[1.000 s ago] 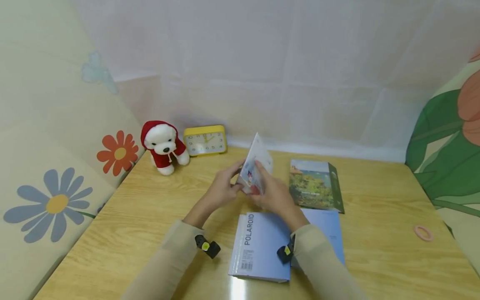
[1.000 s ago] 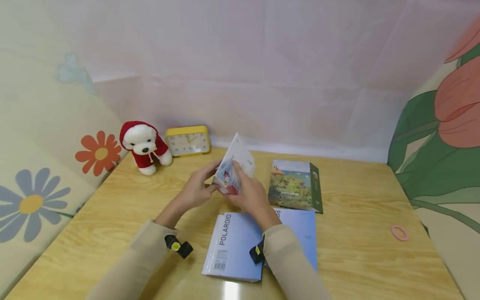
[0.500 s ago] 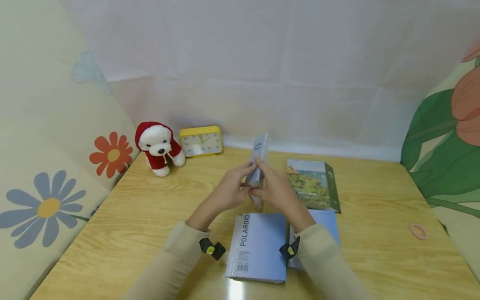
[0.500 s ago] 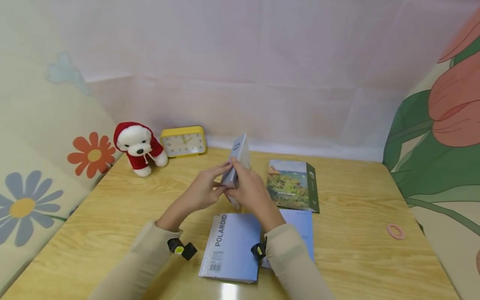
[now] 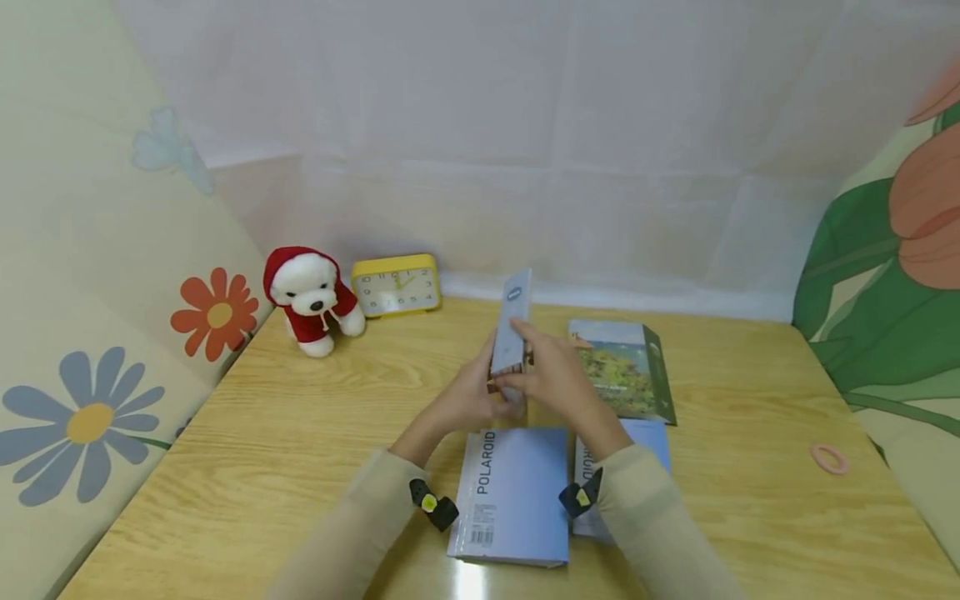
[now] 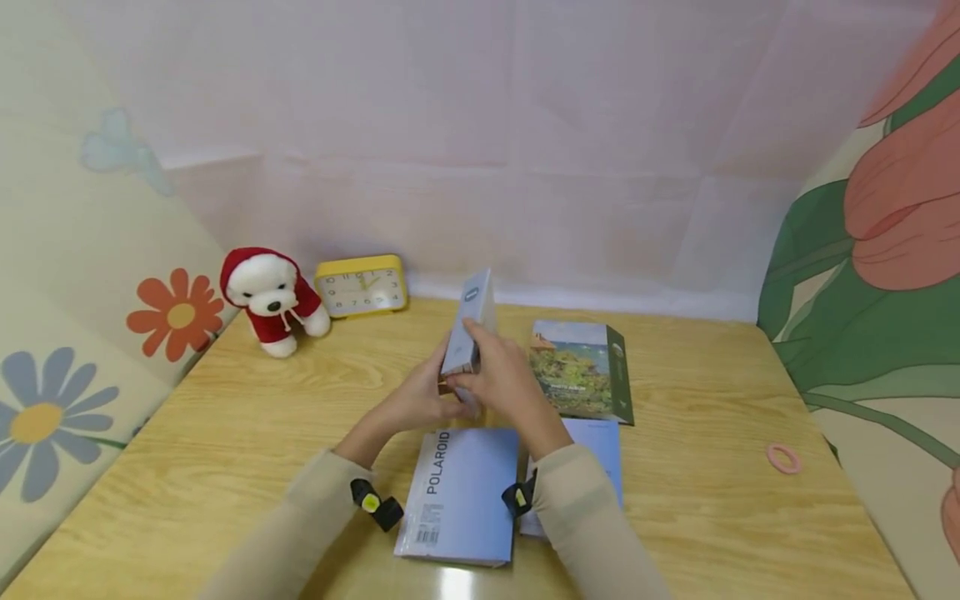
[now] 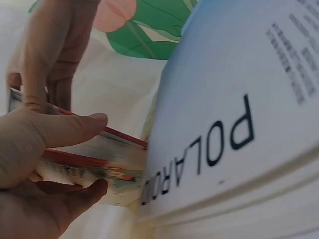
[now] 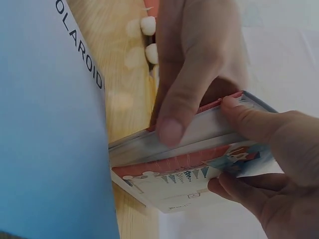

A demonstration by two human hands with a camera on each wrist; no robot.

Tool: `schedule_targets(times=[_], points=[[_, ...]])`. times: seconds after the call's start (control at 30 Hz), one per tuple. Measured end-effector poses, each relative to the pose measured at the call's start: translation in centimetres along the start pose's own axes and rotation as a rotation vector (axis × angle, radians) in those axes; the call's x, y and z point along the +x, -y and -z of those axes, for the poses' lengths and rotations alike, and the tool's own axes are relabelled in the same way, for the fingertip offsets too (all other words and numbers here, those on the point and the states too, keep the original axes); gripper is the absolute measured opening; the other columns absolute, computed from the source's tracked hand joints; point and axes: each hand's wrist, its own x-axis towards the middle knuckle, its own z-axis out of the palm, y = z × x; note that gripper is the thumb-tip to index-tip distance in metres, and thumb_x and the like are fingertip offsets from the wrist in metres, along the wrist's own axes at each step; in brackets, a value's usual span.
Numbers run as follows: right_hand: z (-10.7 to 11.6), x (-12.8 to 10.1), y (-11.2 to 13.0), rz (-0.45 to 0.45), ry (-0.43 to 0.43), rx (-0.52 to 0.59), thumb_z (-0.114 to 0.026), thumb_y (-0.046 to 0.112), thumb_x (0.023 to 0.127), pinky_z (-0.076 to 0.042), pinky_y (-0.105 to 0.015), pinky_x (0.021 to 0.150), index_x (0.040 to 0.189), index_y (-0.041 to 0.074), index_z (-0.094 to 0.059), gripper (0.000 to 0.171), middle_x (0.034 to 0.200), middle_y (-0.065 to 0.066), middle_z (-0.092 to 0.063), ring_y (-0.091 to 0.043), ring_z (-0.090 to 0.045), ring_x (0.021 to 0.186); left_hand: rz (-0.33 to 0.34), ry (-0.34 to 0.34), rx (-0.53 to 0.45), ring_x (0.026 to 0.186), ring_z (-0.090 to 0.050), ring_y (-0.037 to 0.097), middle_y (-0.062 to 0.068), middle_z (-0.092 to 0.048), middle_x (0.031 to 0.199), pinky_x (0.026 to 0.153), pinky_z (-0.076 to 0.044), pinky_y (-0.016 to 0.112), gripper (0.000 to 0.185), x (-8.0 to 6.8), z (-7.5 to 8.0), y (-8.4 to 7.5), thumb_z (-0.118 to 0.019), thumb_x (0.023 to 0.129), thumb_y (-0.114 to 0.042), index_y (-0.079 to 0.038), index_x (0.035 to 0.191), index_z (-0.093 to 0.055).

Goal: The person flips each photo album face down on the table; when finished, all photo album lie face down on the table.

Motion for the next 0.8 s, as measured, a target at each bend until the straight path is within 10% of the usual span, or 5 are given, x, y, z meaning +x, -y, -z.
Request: schedule_targets(times=[0.13, 0.4, 0.6, 0.8], points=[[-0.2, -0.2, -0.4, -0.005, -0.013, 0.116, -0.086, 0.031, 0.076, -0.005, -0.07, 0.113, 0.15, 0.011, -0.044, 0.088, 0.116, -0.013, -0.07, -0.03, -0.067, 0.104, -0.001, -0.035, 0.03, 0.111, -0.062, 0.028, 0.01, -0.057, 0.136, 0.088, -0.056, 0.042, 0.117, 0.5, -0.6, 0.9, -0.08, 0.076, 0.003, -0.038, 0.159, -0.007], [-0.5, -0.9, -3.0, -0.056, -0.005, 0.482, -0.081, 0.009, 0.083, -0.054, -0.038, 0.093, 0.151, 0.005, -0.04, 0.079, 0.15, -0.022, -0.041, -0.038, -0.061, 0.116, 0.061, -0.063, 0.162, 0.131, -0.048, 0.033, 0.009, -0.052, 0.143, 0.105, -0.043, 0.051, 0.09, 0.4, -0.1, 1.2, -0.082, 0.079, -0.003, -0.019, 0.154, -0.036], [-0.4, -1.5, -4.4, -0.114, 0.015, 0.215, -0.081, 0.018, 0.083, -0.041, -0.048, 0.106, 0.148, -0.004, -0.039, 0.081, 0.161, -0.022, -0.017, -0.045, -0.036, 0.138, 0.088, -0.076, 0.336, 0.088, -0.061, 0.02, 0.009, -0.066, 0.1, 0.08, -0.056, 0.037, 0.047, 0.4, 0.1, 1.6, -0.081, 0.081, -0.009, -0.003, 0.124, -0.063], [-1.6, -1.8, -4.7, -0.159, 0.109, -0.001, -0.081, 0.027, 0.082, -0.042, -0.055, 0.104, 0.151, 0.007, -0.041, 0.082, 0.15, -0.02, -0.042, -0.04, -0.047, 0.131, 0.124, -0.054, 0.529, 0.082, -0.063, 0.02, 0.007, -0.068, 0.094, 0.073, -0.056, 0.034, 0.034, 0.2, 0.1, 2.0, -0.08, 0.079, -0.007, -0.003, 0.11, -0.069]])
